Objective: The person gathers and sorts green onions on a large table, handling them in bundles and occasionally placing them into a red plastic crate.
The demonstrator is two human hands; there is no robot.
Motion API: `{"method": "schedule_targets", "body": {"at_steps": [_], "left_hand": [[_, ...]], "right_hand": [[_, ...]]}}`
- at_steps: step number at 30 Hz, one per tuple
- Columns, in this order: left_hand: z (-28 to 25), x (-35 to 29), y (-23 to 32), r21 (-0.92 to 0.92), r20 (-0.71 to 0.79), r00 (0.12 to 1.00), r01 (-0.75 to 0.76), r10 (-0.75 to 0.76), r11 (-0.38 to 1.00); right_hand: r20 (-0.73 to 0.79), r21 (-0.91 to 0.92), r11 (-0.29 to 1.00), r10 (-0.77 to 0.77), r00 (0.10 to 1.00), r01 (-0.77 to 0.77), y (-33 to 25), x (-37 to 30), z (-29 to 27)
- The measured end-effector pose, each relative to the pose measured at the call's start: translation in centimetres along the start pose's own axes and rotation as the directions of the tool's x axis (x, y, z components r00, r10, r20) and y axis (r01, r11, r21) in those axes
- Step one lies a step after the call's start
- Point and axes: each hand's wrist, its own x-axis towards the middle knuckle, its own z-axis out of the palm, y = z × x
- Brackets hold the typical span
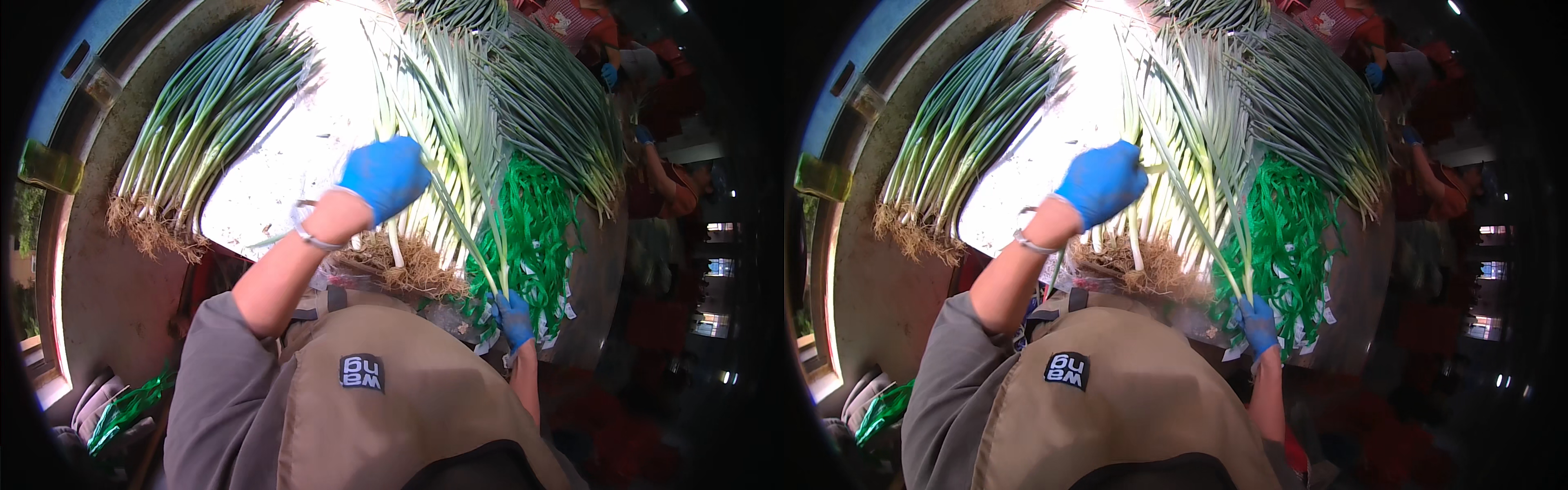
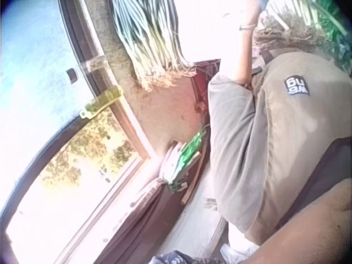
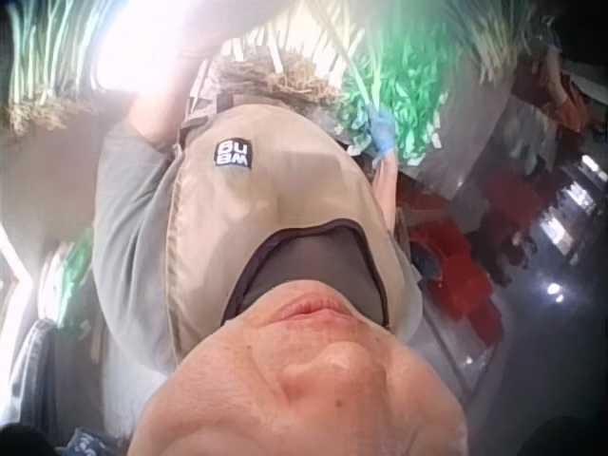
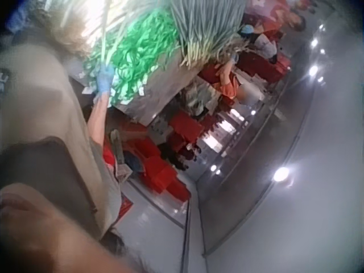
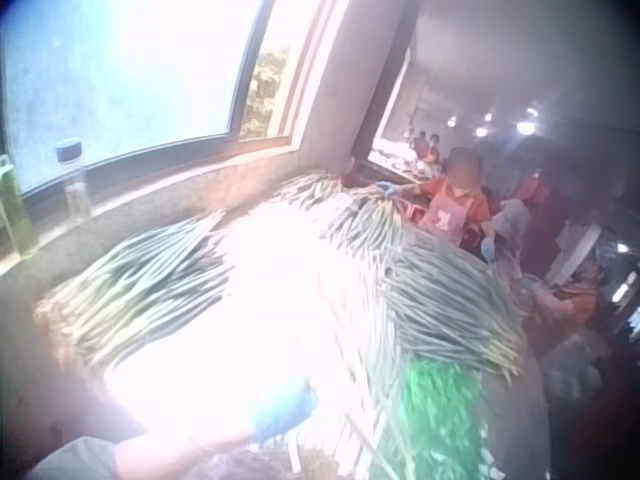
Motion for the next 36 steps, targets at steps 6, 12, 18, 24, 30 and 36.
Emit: {"method": "schedule_targets", "body": {"at_steps": [6, 12, 18, 24, 30, 36], "left_hand": [[-8.8, -0.9, -7.4, -0.252, -0.306, 0.931, 0.122, -0.198, 0.96], [0.5, 6.5, -11.8, -0.144, -0.192, 0.981, -0.004, -0.024, 0.99], [8.5, 12.3, -9.1, 0.18, 0.084, 0.961, -0.274, 0.262, 0.945], [10.7, 13.6, -8.0, 0.422, 0.282, 0.769, -0.636, 0.573, 0.646], [10.8, 10.9, -6.9, 0.356, 0.209, 0.727, -0.679, 0.654, 0.642], [9.4, 9.9, -6.0, 0.355, 0.096, 0.71, -0.679, 0.698, 0.642]], "right_hand": [[-0.031, 0.019, 0.999, -0.04, 0.999, 0.04, 3.2, -3.2, -1.8], [-0.042, 0.018, 0.996, 0.093, 0.995, -0.092, 2.3, -5.8, -4.1], [-0.027, 0.055, 0.998, 0.044, 0.999, -0.042, 3.9, -7.5, -5.3], [-0.051, 0.169, 0.98, 0.114, 0.992, -0.104, 5.5, -8.5, -5.0], [-0.007, 0.303, 0.943, 0.148, 0.989, -0.139, 6.8, -9.7, -5.4], [-0.032, 0.33, 0.934, 0.154, 0.988, -0.135, 7.3, -10.6, -5.2]]}}
